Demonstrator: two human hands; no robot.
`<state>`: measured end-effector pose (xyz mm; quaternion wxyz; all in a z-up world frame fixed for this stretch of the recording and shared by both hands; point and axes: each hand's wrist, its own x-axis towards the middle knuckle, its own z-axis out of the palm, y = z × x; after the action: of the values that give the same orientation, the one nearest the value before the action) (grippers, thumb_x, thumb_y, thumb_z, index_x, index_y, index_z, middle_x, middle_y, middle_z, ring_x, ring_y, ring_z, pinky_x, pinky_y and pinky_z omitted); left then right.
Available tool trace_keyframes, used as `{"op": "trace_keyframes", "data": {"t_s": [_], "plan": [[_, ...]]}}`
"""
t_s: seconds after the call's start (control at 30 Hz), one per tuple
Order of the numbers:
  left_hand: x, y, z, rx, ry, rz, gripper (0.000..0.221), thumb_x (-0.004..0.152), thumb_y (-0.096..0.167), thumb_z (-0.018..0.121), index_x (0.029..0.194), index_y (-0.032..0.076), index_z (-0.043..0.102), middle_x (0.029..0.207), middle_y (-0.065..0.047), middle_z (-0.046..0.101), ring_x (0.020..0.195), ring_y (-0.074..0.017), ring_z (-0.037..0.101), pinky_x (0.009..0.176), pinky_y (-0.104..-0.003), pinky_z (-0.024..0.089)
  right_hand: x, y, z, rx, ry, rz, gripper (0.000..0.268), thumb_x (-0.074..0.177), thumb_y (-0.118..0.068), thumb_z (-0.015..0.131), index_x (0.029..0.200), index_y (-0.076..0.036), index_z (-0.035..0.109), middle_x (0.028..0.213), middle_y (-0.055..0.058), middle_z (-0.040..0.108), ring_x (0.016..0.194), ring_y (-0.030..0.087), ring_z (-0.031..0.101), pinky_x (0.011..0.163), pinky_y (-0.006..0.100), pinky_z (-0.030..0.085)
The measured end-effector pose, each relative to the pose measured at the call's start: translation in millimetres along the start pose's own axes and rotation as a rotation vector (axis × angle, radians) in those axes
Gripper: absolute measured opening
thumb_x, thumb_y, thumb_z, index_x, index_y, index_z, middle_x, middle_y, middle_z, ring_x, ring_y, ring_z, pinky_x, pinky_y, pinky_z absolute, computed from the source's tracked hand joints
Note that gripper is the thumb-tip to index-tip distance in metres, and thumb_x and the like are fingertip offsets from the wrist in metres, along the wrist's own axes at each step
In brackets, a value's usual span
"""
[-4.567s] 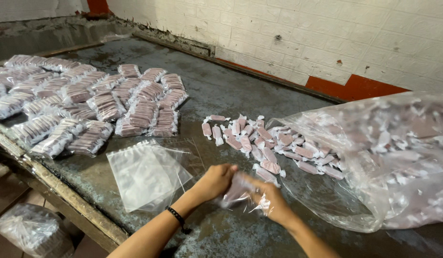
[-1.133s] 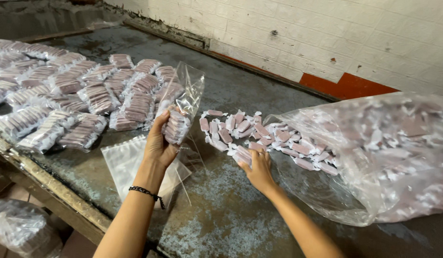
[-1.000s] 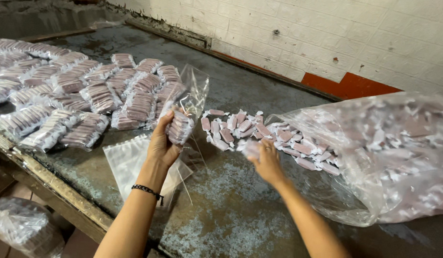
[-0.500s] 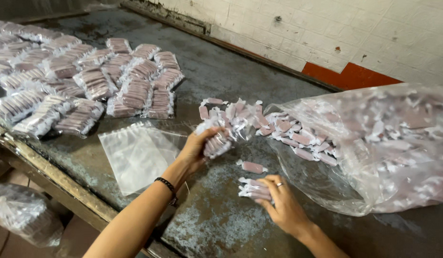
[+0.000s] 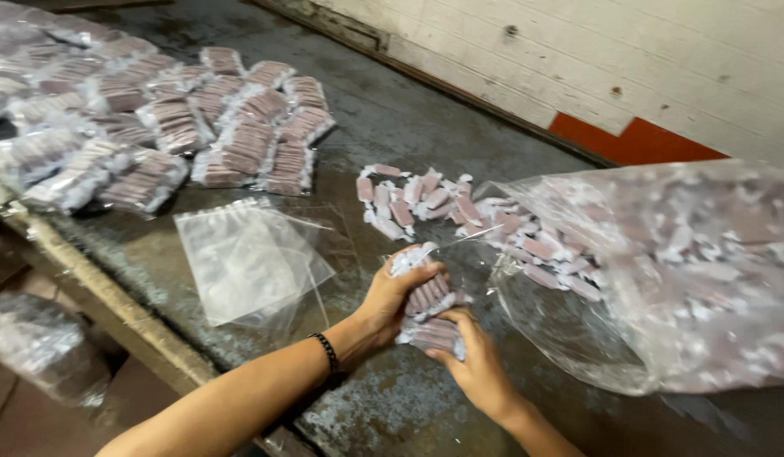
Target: The person gathers wrapped candy pieces from a large pile, organizes them into smaller groups, and places them into clear plastic bags by hand.
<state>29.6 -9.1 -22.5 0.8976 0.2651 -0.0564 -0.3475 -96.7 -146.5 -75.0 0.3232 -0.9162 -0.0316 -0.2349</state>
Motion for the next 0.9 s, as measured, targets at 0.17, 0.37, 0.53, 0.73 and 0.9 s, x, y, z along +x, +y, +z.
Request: {"op": "trace_keyframes", "data": {"t_s": [0.17, 0.37, 0.53, 0.73, 0.9], "plan": [[-3, 13, 2, -0.01, -0.03, -0.126, 0.035, 0.086, 0.025, 0.074, 0.109, 0.005, 0.058, 0.099, -0.017, 0.073, 0.087, -0.0265, 0.072, 0.084, -0.04, 0.062, -6, -14, -4, 0.021, -0.054, -0.005, 0.058, 0.083, -0.012, 0.081, 0.132, -0.012, 0.05, 0.126, 0.009, 0.068, 0.11, 0.023, 0.071, 0.092, 0.033, 0.055], [-6, 15, 1, 0.1, -0.15, -0.216, 0.061, 0.095, 0.054, 0.057, 0.11, -0.004, 0.067, 0.101, -0.019, 0.073, 0.091, -0.0273, 0.072, 0.091, -0.038, 0.059, -3, -32, -8, -0.043, -0.157, -0.02, 0.071, 0.091, -0.008, 0.07, 0.155, -0.021, 0.041, 0.126, 0.008, 0.058, 0.106, 0.023, 0.067, 0.094, 0.035, 0.054], [-2, 10, -1, 0.015, -0.217, -0.128, 0.046, 0.101, 0.044, 0.055, 0.107, 0.0, 0.068, 0.1, -0.015, 0.074, 0.089, -0.0247, 0.072, 0.089, -0.036, 0.059, -1, -36, -9, -0.095, -0.198, -0.014, 0.069, 0.095, -0.014, 0.065, 0.158, -0.017, 0.035, 0.145, 0.014, 0.052, 0.13, 0.032, 0.057, 0.105, 0.04, 0.045], [-3, 11, 0, 0.05, -0.174, -0.119, 0.038, 0.098, 0.039, 0.06, 0.102, 0.002, 0.064, 0.099, -0.016, 0.073, 0.091, -0.0264, 0.072, 0.091, -0.04, 0.06, -2, -39, -10, -0.077, -0.195, -0.028, 0.066, 0.097, -0.016, 0.062, 0.158, -0.018, 0.036, 0.134, 0.011, 0.056, 0.119, 0.027, 0.062, 0.102, 0.038, 0.048], [1, 7, -4, 0.015, -0.179, -0.118, 0.038, 0.099, 0.038, 0.06, 0.106, 0.001, 0.066, 0.098, -0.014, 0.073, 0.091, -0.025, 0.072, 0.091, -0.038, 0.06, -1, -42, -10, -0.084, -0.197, -0.025, 0.066, 0.096, -0.013, 0.063, 0.157, -0.016, 0.037, 0.131, 0.01, 0.056, 0.122, 0.026, 0.06, 0.105, 0.038, 0.045]]}}
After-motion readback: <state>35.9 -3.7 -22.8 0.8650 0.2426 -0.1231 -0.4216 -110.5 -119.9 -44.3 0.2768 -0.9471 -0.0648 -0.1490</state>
